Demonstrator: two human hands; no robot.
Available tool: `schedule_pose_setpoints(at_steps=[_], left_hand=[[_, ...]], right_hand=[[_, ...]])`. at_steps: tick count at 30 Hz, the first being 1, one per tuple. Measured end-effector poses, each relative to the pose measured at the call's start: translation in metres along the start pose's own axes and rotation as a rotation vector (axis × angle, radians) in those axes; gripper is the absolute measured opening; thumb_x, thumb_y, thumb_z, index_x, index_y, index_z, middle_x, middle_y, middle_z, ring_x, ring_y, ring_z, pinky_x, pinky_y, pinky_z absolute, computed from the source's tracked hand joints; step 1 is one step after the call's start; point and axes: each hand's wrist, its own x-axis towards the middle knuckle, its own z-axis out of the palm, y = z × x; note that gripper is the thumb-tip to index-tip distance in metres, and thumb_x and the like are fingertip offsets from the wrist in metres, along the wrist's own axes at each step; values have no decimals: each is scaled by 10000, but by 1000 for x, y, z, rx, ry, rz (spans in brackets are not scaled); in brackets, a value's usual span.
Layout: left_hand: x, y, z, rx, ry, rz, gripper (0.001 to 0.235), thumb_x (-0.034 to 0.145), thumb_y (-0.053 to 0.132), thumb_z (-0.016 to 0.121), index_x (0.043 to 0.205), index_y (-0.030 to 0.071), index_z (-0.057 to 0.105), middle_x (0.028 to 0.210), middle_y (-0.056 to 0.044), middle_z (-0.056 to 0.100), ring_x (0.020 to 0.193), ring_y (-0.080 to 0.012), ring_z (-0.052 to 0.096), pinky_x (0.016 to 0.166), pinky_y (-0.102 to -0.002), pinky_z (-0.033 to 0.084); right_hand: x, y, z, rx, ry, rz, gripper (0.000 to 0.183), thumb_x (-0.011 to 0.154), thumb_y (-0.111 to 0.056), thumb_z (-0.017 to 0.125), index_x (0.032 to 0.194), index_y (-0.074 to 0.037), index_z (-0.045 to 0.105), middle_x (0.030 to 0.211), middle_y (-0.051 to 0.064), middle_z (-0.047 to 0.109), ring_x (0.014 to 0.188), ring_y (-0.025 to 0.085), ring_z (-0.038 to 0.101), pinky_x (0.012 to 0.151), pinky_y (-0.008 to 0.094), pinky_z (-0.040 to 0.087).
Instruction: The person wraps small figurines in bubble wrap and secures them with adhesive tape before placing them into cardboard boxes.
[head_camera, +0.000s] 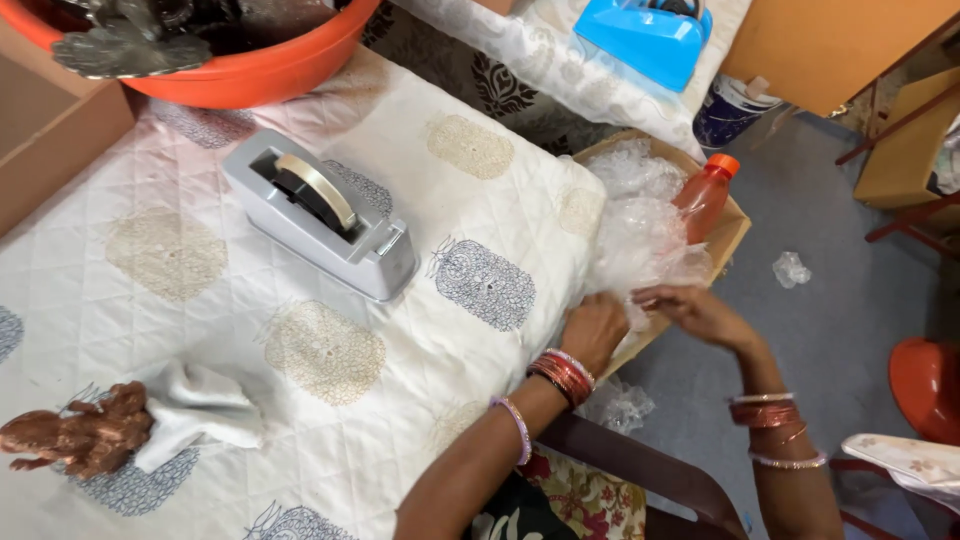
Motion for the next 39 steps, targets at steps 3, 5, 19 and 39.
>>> schedule_pose_setpoints(at_steps=[3,5,19,39], left_hand=[[0,2,16,139,-293,-20,223,966,156,656,1147,71,756,1200,-161,679,1081,-302,651,830,-401,565],[-1,6,20,181,-342,-54,257,967,194,655,1181,91,755,1245,-149,656,1143,-311,611,874,-405,534],[-19,-8,8,543,-289,59,303,896,281,666,1133,130,781,1391,-140,495,1327,-363,379,1048,-541,358],[-18,-2,-48,-76,311,171,546,926,330,651,1308,-42,534,1258,-224,643,1210,-337,594,924,-460,537]], right_hand=[[-1,-82,-44,-137,266,322,346,984,-169,522,1274,-142,708,1283,126,747,1124,307,722,1018,440,568],[17,-74,-42,-166,343,279,343,982,-174,550,1292,-122,690,1294,146,725,1129,328,706,1006,453,564],[101,-8,-93,-330,849,-401,204,974,106,533,1096,-50,584,1044,130,700,915,262,673,911,394,556],[56,60,43,-175,-363,32,402,923,-222,715,1255,-23,609,1251,165,699,1180,268,674,1005,382,580]])
